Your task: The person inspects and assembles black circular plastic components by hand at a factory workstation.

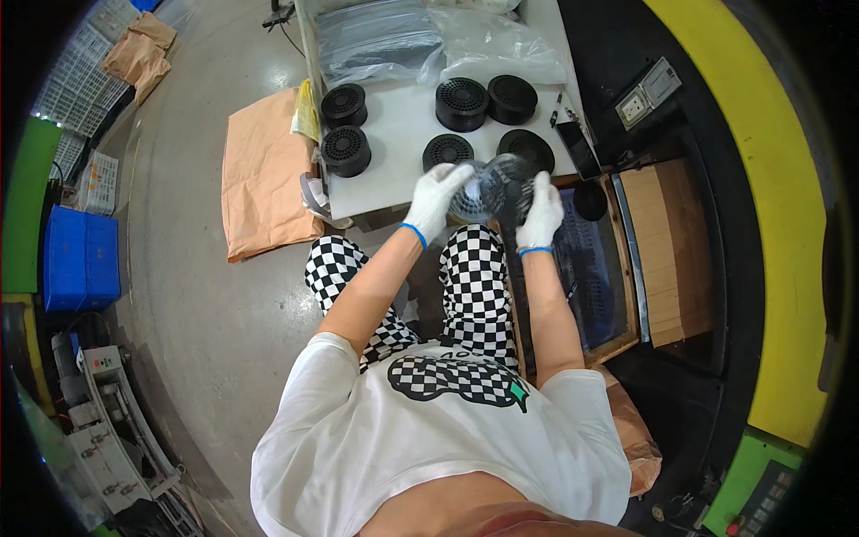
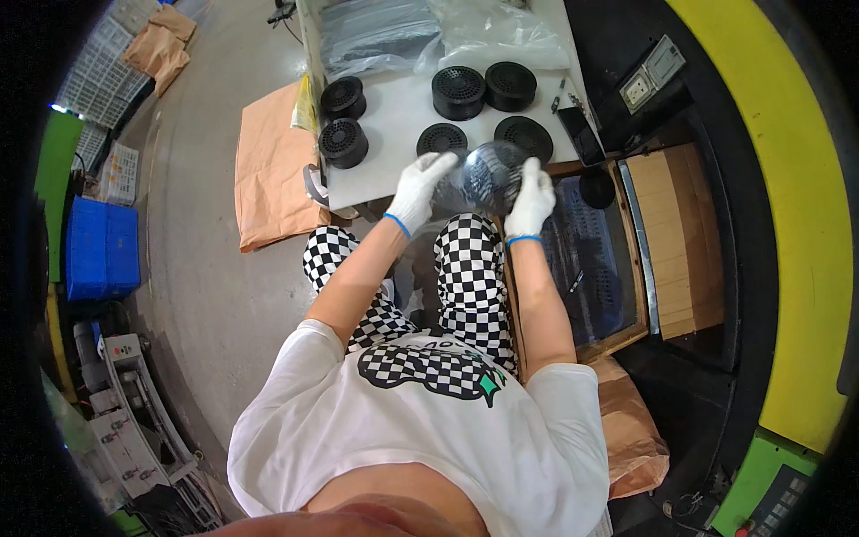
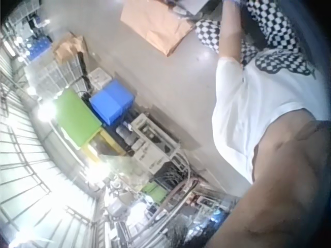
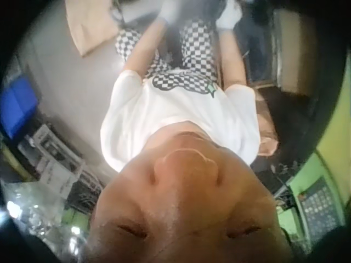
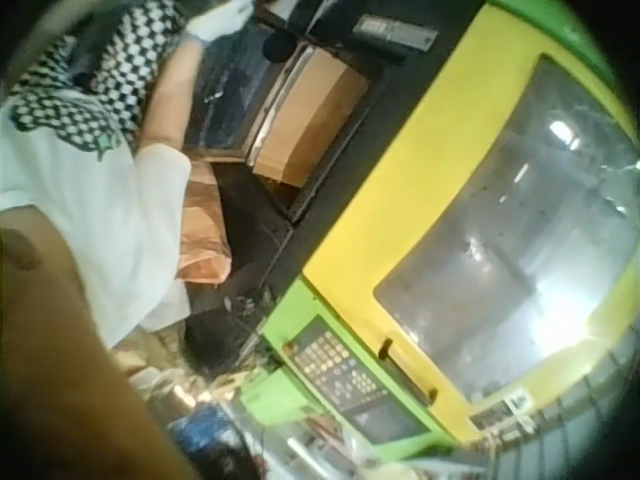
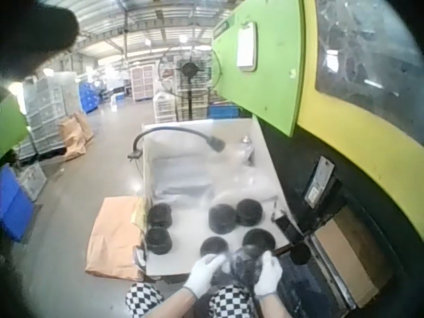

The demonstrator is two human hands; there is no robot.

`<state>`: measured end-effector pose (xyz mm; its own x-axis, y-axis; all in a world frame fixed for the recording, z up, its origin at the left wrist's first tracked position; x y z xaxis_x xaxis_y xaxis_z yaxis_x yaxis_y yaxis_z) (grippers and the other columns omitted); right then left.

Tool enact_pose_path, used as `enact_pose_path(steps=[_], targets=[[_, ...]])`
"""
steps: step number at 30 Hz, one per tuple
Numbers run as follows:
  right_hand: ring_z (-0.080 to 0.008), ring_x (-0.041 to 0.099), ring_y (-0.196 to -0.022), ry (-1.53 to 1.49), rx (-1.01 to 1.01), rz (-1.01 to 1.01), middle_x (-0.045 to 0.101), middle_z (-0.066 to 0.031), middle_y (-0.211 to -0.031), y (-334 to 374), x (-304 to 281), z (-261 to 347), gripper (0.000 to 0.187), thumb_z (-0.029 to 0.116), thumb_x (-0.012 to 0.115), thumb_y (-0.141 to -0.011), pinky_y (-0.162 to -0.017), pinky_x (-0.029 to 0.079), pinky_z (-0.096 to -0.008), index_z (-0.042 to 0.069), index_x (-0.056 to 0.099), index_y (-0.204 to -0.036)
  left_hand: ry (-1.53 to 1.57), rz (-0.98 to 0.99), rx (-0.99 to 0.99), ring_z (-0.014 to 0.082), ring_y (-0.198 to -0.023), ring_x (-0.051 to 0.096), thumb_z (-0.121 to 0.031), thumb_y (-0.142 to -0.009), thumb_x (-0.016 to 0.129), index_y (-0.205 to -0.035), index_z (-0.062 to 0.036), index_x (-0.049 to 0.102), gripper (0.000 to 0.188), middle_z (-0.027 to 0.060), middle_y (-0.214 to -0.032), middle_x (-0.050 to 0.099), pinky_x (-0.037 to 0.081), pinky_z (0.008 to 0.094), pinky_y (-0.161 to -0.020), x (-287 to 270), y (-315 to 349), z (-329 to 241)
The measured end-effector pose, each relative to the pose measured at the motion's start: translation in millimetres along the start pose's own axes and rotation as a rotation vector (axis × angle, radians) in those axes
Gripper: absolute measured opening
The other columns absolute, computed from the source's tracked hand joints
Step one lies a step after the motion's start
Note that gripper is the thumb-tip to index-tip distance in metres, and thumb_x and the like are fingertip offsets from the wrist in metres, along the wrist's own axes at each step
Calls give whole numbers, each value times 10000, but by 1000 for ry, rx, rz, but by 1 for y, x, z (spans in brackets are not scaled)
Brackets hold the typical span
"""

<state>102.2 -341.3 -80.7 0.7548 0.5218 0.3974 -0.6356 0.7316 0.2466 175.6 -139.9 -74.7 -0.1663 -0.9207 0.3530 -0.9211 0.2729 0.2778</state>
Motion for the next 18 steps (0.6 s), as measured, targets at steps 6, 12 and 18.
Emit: enact_pose_path(steps=[6, 12, 18], targets=[[-144, 538, -483, 510, -354, -55, 573, -92, -669, -95, -48, 15, 317, 304, 533, -831, -394, 414, -277, -14, 534, -836, -219, -130, 64, 142, -736, 593, -209, -741, 608, -1006, 0, 536, 345, 102, -811, 597, 501, 282, -582, -47, -49, -2], [-141, 460, -337, 869, -56, 118, 514, -90, -504, -88, -19, 5, 326, 321, 509, -840, -313, 344, -265, -2, 516, -882, -911, -198, 94, 215, -604, 618, -275, -715, 594, -1157, -14, 469, 529, 160, -699, 601, 499, 324, -579, -47, -47, -30], [-125, 453, -342, 894, -51, 140, 498, -71, -490, -75, -15, 3, 336, 337, 479, -856, -311, 334, -261, 7, 517, -907, -692, -301, 87, 172, -558, 595, -286, -777, 561, -1192, 8, 429, 525, 131, -762, 609, 491, 281, -521, -83, -37, -4]])
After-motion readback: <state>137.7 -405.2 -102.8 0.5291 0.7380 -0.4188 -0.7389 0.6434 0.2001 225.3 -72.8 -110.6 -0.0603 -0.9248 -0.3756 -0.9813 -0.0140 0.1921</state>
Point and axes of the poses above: each hand's wrist, its own y-axis away from the middle knuckle, its own x-axis out of the palm, z = x × y, the point moved 10 cm from there along -y, towards the middle knuckle
